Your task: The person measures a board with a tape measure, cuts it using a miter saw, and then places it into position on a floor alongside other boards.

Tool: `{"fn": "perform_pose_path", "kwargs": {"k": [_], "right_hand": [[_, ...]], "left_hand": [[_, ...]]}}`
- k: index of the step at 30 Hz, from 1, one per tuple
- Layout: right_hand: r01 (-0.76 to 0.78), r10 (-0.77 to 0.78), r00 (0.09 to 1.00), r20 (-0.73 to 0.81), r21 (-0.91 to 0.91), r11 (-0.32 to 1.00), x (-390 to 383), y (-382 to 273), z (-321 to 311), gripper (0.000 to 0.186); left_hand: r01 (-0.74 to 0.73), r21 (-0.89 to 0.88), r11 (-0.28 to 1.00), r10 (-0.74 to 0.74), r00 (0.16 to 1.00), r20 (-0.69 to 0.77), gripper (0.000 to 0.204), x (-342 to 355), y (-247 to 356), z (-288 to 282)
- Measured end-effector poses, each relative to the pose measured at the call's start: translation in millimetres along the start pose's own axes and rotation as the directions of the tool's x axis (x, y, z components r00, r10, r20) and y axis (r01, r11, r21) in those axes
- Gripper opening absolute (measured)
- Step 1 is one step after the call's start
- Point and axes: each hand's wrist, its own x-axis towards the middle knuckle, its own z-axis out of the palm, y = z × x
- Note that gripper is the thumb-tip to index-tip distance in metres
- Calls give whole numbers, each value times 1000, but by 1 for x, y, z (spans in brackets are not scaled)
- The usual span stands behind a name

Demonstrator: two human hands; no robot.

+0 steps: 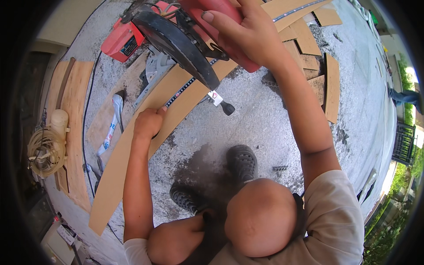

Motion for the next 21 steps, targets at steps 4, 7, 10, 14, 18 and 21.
{"fn": "perform_pose_path", "kwargs": {"k": [4,7,10,14,18,21], "right_hand": [[-70,70,997,-41,-6,998,-12,1,4,44],[-56,57,996,-65,14,998,-14,3,5,44],[-150,158,986,-61,117,982,-15,-12,11,43],[-56,62,996,-60,102,993,-9,-1,11,43],[79,-74,991,-109,46,996,-11,8,-4,37],[-109,111,994,-7,106,988,-15,-3,-10,45]], "left_hand": [[-2,-24,1000,2,1000,18,56,0,1,1],[33,-47,998,-32,999,7,57,-5,6,-2],[36,-50,998,-36,999,8,57,2,-3,3],[21,-40,999,-21,1000,-9,57,6,-9,2],[-23,-42,999,22,999,-25,56,3,7,5],[-80,-31,996,78,995,-60,55,8,1,10]]}}
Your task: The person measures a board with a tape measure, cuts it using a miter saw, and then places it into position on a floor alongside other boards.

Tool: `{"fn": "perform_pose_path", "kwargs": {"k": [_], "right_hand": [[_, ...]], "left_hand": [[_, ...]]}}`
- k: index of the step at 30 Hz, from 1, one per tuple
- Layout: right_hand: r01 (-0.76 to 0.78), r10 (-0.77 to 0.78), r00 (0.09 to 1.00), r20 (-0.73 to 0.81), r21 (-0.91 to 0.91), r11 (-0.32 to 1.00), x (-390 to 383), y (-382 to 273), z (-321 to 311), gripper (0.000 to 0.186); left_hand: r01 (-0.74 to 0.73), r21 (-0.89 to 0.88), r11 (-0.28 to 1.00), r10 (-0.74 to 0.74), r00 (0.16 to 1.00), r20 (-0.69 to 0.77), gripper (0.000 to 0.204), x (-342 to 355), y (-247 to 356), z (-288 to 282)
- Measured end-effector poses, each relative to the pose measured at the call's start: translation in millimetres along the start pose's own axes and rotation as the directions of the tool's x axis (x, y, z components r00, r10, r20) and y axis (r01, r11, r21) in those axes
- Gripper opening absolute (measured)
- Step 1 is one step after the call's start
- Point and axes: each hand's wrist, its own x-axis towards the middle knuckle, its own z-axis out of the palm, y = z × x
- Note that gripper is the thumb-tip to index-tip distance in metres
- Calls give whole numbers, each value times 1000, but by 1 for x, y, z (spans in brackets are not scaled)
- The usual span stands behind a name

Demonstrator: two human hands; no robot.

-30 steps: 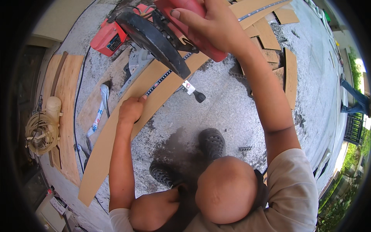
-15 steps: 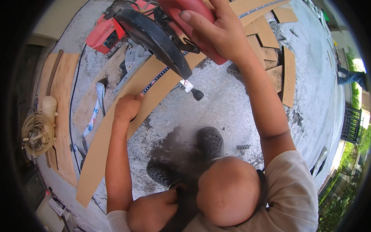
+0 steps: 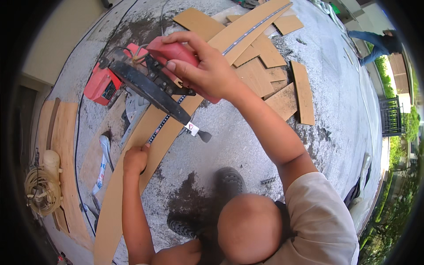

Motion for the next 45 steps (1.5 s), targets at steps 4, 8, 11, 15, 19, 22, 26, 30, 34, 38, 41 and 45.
{"fn": "perform_pose_path", "kwargs": {"k": [4,8,11,15,19,22,26,30,34,38,41,45], "right_hand": [[25,-25,1000,8,-15,1000,13,2,13,43],[3,-1,1000,18,-81,997,28,-19,4,41],[31,-26,999,41,-137,990,43,-34,3,39],[-85,85,992,94,-10,996,53,-43,2,38],[-77,67,991,120,83,994,62,-46,6,38],[-78,70,989,127,60,995,60,-46,5,39],[-87,76,987,142,71,994,62,-42,15,39],[-8,2,992,127,50,999,74,-32,15,39],[21,-11,995,99,-92,996,89,-37,0,42],[28,-36,990,137,57,998,102,-46,25,41],[-14,22,988,152,-50,999,103,-53,30,41],[19,-15,990,140,-26,999,102,-47,25,40]], "left_hand": [[26,23,999,-26,999,23,53,-13,-11,-13],[-72,-26,997,70,996,-48,51,-18,-5,-4],[-119,-91,989,118,993,-14,52,-16,-11,-8],[-66,-355,933,176,942,286,53,-25,-6,-10],[0,-544,839,261,878,402,50,-41,-5,26],[189,-605,774,212,822,529,47,-65,10,44],[278,-579,766,232,721,653,45,-90,-2,74],[178,-582,793,352,646,678,34,-103,-12,90],[45,-632,774,453,658,602,39,-125,-13,121],[-82,-590,803,471,694,544,51,-142,-14,129],[-98,-537,838,410,762,501,62,-158,-22,144],[-203,-465,862,420,800,428,76,-173,-28,144]]}}
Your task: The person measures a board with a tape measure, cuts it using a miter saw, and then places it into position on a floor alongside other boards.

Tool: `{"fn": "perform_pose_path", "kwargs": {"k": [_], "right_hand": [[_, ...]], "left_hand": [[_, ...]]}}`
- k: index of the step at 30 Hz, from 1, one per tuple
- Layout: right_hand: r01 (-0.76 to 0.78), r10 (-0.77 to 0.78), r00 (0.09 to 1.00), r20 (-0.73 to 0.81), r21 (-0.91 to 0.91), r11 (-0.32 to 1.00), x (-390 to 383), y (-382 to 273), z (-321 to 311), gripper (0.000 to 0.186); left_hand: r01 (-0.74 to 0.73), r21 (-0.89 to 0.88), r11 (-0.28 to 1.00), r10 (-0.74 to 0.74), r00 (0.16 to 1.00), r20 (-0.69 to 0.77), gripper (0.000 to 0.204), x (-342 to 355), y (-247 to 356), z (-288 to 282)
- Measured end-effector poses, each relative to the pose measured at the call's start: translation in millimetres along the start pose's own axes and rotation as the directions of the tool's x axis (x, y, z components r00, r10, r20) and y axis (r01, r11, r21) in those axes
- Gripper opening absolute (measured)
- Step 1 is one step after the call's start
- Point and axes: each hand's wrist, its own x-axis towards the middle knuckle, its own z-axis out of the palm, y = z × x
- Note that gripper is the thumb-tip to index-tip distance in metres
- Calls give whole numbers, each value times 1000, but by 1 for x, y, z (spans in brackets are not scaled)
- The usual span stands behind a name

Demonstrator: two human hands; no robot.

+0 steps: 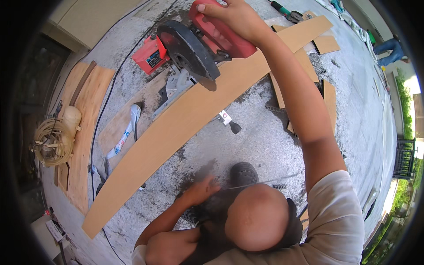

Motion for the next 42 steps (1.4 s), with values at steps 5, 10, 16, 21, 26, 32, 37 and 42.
{"fn": "perform_pose_path", "kwargs": {"k": [5,10,16,21,26,32,37,42], "right_hand": [[11,-11,1000,10,40,999,0,-5,-1,40],[-36,36,999,-3,-10,999,-5,-4,1,42],[-52,56,997,-44,77,996,-25,1,6,46],[77,-67,986,-151,61,995,-44,29,1,45],[53,-62,987,-148,-61,997,-60,29,2,44],[41,-37,988,-149,21,999,-71,36,1,44],[6,4,983,-184,54,999,-83,43,3,43],[39,-30,977,-211,41,998,-93,48,3,43]], "left_hand": [[-1,176,984,24,991,-128,78,-28,-8,6],[181,361,915,-71,952,-298,61,-40,-51,5],[116,567,816,151,904,-401,39,-25,-59,-14],[23,741,671,557,643,-526,72,10,11,-94],[126,746,655,451,726,-518,99,44,14,-162],[62,738,672,489,711,-506,103,54,8,-168],[61,744,665,519,679,-519,103,54,8,-168],[65,755,653,526,679,-513,100,52,16,-171]]}}
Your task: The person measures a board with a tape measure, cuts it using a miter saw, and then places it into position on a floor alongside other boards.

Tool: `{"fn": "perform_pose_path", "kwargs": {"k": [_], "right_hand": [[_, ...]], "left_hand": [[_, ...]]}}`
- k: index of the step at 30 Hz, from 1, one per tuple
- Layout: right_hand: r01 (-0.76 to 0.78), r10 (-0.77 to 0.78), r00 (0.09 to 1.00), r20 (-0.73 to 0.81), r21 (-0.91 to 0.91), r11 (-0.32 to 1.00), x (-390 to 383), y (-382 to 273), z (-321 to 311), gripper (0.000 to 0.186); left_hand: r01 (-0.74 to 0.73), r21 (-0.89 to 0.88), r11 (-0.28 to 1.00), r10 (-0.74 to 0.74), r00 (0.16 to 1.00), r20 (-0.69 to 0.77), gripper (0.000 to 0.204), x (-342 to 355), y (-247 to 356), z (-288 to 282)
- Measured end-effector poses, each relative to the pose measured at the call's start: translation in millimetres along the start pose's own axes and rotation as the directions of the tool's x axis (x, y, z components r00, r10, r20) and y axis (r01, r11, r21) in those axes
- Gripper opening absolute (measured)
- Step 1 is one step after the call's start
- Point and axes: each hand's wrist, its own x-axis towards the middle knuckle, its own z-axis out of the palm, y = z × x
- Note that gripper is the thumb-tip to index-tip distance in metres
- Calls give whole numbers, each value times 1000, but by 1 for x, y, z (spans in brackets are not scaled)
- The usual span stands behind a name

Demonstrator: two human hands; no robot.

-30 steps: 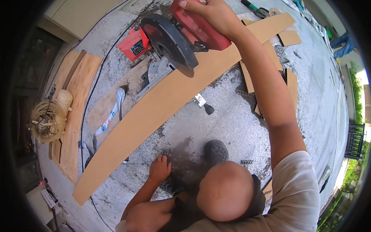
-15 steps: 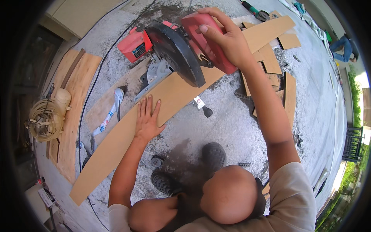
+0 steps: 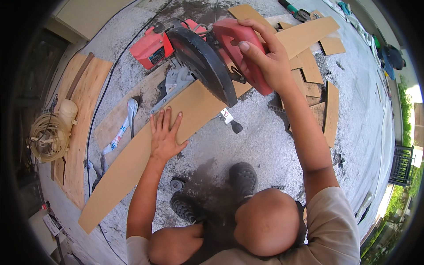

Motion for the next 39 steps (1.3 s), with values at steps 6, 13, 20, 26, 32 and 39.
{"fn": "perform_pose_path", "kwargs": {"k": [6,13,20,26,32,39], "right_hand": [[-15,13,1000,19,75,997,-3,6,1,45],[-127,123,989,86,47,991,-6,-12,-2,55],[-24,60,979,194,-180,983,23,-27,-6,41],[-73,99,993,65,-328,942,11,-31,12,35],[-91,109,993,43,-310,946,0,-30,7,36],[5,25,994,108,-269,963,18,-17,1,39]], "left_hand": [[-29,70,997,26,998,49,101,7,-2,-12],[-67,107,992,50,986,157,99,17,-1,-19],[-66,121,990,53,993,105,99,19,2,-24],[-44,159,986,25,992,122,101,11,-2,-28],[-53,189,981,26,989,143,102,9,3,-28],[-54,145,988,40,995,93,99,12,-1,-15]]}}
